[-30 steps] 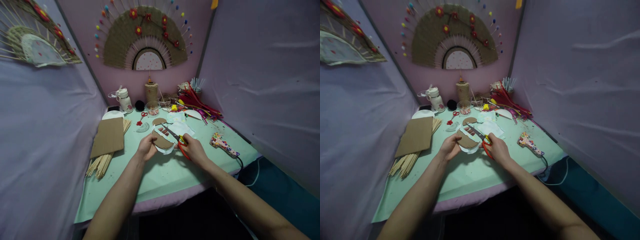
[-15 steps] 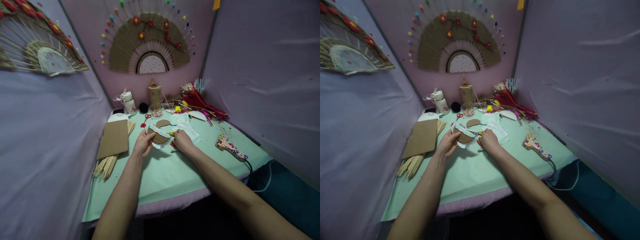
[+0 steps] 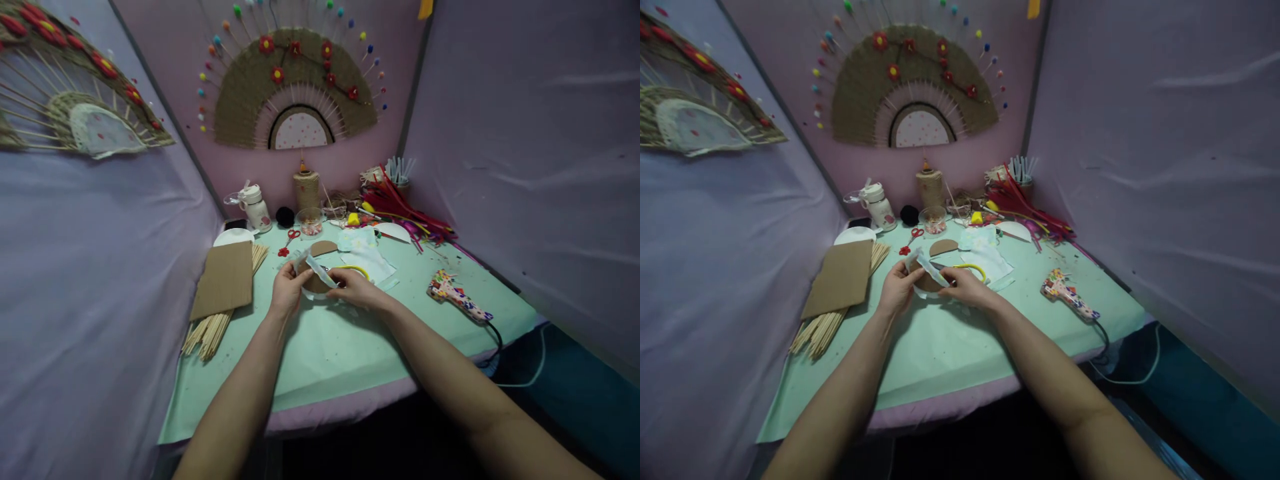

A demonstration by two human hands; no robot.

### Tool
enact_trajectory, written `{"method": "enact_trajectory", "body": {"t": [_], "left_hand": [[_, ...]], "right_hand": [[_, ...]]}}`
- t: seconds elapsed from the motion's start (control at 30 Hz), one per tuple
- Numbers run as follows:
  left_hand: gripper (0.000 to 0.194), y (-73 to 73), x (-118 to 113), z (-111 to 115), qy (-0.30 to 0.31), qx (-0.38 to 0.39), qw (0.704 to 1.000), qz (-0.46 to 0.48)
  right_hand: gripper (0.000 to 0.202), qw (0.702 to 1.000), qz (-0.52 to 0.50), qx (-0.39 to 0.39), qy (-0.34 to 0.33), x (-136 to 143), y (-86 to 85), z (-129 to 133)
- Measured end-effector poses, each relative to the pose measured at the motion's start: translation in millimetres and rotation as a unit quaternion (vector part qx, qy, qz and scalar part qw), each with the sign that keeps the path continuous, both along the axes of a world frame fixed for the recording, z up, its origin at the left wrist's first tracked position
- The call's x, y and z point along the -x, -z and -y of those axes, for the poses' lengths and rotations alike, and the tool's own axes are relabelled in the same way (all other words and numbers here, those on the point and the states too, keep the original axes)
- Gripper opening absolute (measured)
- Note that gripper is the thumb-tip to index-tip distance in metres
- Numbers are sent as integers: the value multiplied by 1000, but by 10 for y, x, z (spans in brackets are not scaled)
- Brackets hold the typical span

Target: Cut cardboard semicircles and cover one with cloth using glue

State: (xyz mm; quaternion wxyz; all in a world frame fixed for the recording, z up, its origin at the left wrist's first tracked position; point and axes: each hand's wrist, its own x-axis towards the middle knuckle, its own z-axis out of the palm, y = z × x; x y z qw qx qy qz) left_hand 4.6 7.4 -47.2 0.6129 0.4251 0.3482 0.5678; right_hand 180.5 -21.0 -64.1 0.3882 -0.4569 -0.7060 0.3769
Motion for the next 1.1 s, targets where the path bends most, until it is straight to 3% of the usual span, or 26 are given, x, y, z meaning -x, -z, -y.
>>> {"method": "enact_trajectory", "body": {"t": [0.07, 0.13, 0.23, 0.37, 0.43, 0.5, 0.6, 0.67, 0.7, 0.8, 0.9, 1.1], "left_hand": [[38, -6, 22, -22, -25, -11, 999, 21], [38, -10, 32, -27, -25, -20, 999, 21], [38, 9, 2, 0, 18, -17, 1000, -14], [41, -11, 0, 16, 36, 6, 999, -22], [43, -64, 59, -7, 0, 19, 999, 35], [39, -116, 119, -22, -19, 34, 993, 111], [39, -113, 98, 21, 76, 67, 988, 120], [43, -55, 2, 82, 160, 70, 983, 52], [42, -19, -52, 109, 164, 65, 984, 20], [35, 54, -151, 140, 89, 44, 995, -4], [35, 46, -127, 120, 45, 34, 998, -1], [42, -12, -125, 188, 85, 49, 995, -24]], "right_hand": [[41, 1000, -14, -2, -15, -25, -19, 8], [46, 999, -45, -4, 4, -27, -62, 21], [28, 996, -56, -22, 62, 15, -120, 46], [17, 998, -28, -38, 52, 63, -106, 50], [18, 992, -105, -13, 71, 65, -72, 25], [24, 968, -234, 23, 91, 70, -40, -6], [38, 925, -364, 79, 70, 108, -20, -21], [41, 925, -362, 97, 56, 144, -21, -3], [39, 933, -343, 99, 53, 156, -24, 9], [33, 958, -268, 68, 79, 146, -30, 24], [34, 961, -245, 19, 131, 78, -36, -5], [35, 939, -336, 49, 58, 18, -14, -70]]}}
